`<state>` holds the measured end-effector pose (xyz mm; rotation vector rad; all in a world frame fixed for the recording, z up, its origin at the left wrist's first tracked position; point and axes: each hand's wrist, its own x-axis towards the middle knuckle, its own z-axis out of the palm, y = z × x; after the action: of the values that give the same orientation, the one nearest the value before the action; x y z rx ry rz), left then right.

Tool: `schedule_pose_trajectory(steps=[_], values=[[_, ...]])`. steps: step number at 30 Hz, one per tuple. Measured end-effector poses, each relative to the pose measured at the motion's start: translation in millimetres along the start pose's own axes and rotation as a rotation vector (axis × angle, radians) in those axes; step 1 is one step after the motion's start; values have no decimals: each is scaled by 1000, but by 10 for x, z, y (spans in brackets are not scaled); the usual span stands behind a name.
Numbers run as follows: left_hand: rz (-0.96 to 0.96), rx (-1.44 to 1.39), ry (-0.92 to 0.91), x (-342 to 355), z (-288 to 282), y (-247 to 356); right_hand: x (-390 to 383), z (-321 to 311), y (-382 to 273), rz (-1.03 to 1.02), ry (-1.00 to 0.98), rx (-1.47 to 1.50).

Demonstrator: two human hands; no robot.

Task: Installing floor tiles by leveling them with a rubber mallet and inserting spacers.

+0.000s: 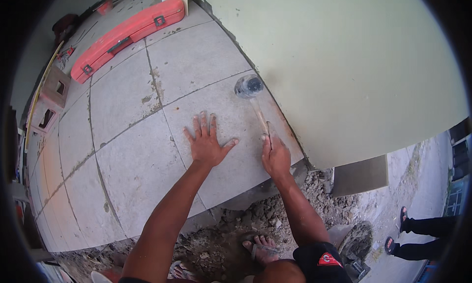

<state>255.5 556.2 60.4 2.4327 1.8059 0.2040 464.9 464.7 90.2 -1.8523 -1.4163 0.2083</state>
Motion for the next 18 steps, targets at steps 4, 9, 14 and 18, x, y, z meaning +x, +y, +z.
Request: schedule_pose_trajectory(steps=[4, 9, 14, 18], values=[[-6, -15, -39, 29, -33, 29, -39, 66, 192, -94, 68, 86], [-24, -16, -35, 3, -85, -40, -57, 31, -101, 38, -41, 104], [-24, -65, -71, -8, -137, 75, -105, -8, 96, -23, -261, -233], [-28, -86, -37, -70, -131, -25, -209, 51, -21, -10, -83, 109]])
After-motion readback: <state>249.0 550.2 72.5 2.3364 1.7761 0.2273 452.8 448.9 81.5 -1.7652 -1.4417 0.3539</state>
